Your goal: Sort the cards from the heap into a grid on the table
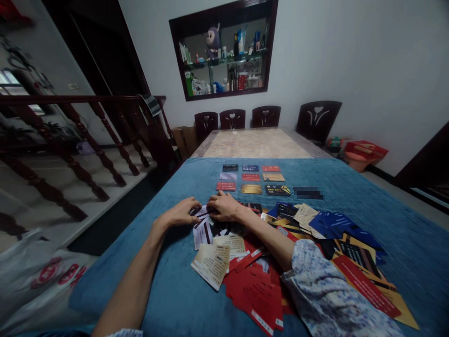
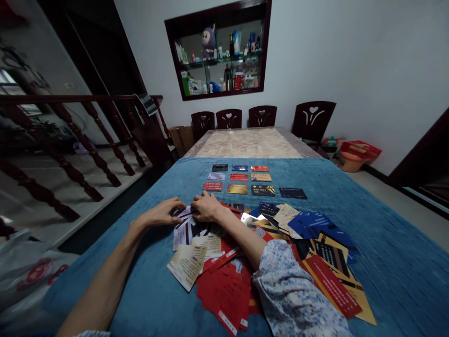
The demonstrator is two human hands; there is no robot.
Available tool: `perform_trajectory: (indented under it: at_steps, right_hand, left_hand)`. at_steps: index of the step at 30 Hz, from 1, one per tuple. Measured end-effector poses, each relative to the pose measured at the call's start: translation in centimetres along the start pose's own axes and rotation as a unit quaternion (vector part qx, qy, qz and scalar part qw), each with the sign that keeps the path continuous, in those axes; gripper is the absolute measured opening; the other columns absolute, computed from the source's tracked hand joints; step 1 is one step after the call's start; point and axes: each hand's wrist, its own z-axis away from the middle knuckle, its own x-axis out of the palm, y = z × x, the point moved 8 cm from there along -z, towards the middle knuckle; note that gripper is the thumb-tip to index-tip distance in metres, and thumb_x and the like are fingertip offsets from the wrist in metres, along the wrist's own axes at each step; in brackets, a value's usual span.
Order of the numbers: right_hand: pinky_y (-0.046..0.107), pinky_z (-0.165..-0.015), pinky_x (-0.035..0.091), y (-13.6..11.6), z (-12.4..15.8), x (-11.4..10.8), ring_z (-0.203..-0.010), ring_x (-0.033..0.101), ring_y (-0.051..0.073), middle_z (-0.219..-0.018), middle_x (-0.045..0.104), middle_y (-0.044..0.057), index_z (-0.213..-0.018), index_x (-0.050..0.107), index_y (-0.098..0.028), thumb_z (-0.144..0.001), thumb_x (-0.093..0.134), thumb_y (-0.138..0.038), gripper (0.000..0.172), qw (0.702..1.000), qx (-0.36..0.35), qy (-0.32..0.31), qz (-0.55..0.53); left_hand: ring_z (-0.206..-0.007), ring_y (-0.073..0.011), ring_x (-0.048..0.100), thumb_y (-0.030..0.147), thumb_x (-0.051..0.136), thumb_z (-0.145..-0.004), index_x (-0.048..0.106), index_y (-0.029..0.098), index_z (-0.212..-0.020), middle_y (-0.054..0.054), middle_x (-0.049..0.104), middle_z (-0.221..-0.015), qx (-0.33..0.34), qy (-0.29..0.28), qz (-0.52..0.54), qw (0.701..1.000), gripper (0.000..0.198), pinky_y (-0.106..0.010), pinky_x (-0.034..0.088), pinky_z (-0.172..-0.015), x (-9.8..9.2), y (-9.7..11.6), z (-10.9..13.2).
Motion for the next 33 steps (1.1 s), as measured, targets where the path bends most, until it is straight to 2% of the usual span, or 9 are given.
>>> perform_trajectory:
  at_steps: [5, 12, 20, 26, 29, 33]
  right_hand:
    - [0.041, -0.084, 0.042, 0.3, -0.1, 0.1, -0.11, 0.047, 0.03, -0.123, 0.064, 0.009, -0.117, 0.068, -0.024, -0.091, 0.057, -0.039, 0.032, 1.0, -0.011, 0.006, -0.006]
    - [0.036, -0.083, 0.037, 0.3, -0.1, -0.8, -0.107, 0.05, 0.028, -0.113, 0.07, 0.007, -0.112, 0.073, -0.025, -0.092, 0.059, -0.038, 0.028, 0.999, -0.029, 0.034, -0.014]
    - [0.031, -0.078, 0.034, 0.2, -0.3, -1.6, -0.098, 0.055, 0.021, -0.097, 0.074, 0.007, -0.099, 0.075, -0.022, -0.097, 0.055, -0.03, 0.022, 0.993, -0.073, 0.096, 0.005]
    - [0.029, -0.075, 0.034, 0.8, -0.3, -2.4, -0.09, 0.056, 0.019, -0.09, 0.072, 0.009, -0.096, 0.074, -0.019, -0.101, 0.047, -0.025, 0.028, 0.989, -0.034, 0.144, 0.005]
    - [0.029, -0.076, 0.035, 1.4, -0.1, -2.5, -0.094, 0.057, 0.019, -0.096, 0.072, 0.009, -0.109, 0.071, -0.02, -0.099, 0.049, -0.021, 0.024, 0.988, -0.003, 0.152, -0.002]
    - [0.029, -0.078, 0.038, 1.9, -0.1, -2.2, -0.1, 0.059, 0.021, -0.101, 0.072, 0.01, -0.122, 0.064, -0.021, -0.097, 0.05, -0.018, 0.028, 0.988, 0.042, 0.148, -0.006]
  left_hand:
    - [-0.091, -0.0211, 0.059, 0.03, 0.062, -0.071, 0.069, 0.016, -0.111, -0.005, 0.061, -0.1, 0.018, 0.028, -0.001, 0.999, 0.043, -0.029, 0.046, -0.085, -0.3, 0.2, 0.1]
    - [-0.081, -0.0175, 0.059, 0.03, 0.061, -0.069, 0.073, 0.017, -0.093, -0.003, 0.066, -0.089, 0.028, 0.054, 0.048, 0.997, 0.029, -0.025, 0.045, -0.073, -0.7, -0.5, 0.2]
    - [-0.079, -0.0164, 0.061, 0.027, 0.06, -0.071, 0.074, 0.017, -0.081, -0.002, 0.071, -0.085, 0.044, 0.097, 0.122, 0.987, 0.02, -0.025, 0.046, -0.074, -1.8, -0.9, 0.5]
    - [-0.073, -0.0146, 0.062, 0.025, 0.057, -0.078, 0.075, 0.016, -0.075, -0.002, 0.07, -0.078, 0.057, 0.175, 0.144, 0.972, 0.02, -0.024, 0.047, -0.073, -3.4, -0.6, 0.9]
    - [-0.073, -0.014, 0.063, 0.023, 0.055, -0.08, 0.077, 0.017, -0.079, -0.001, 0.072, -0.078, 0.059, 0.197, 0.136, 0.969, 0.022, -0.024, 0.047, -0.073, -3.5, -0.7, 0.7]
    - [-0.077, -0.0154, 0.065, 0.017, 0.055, -0.079, 0.077, 0.017, -0.088, -0.002, 0.074, -0.084, 0.071, 0.22, 0.132, 0.964, 0.024, -0.026, 0.049, -0.077, -3.1, -0.9, 0.3]
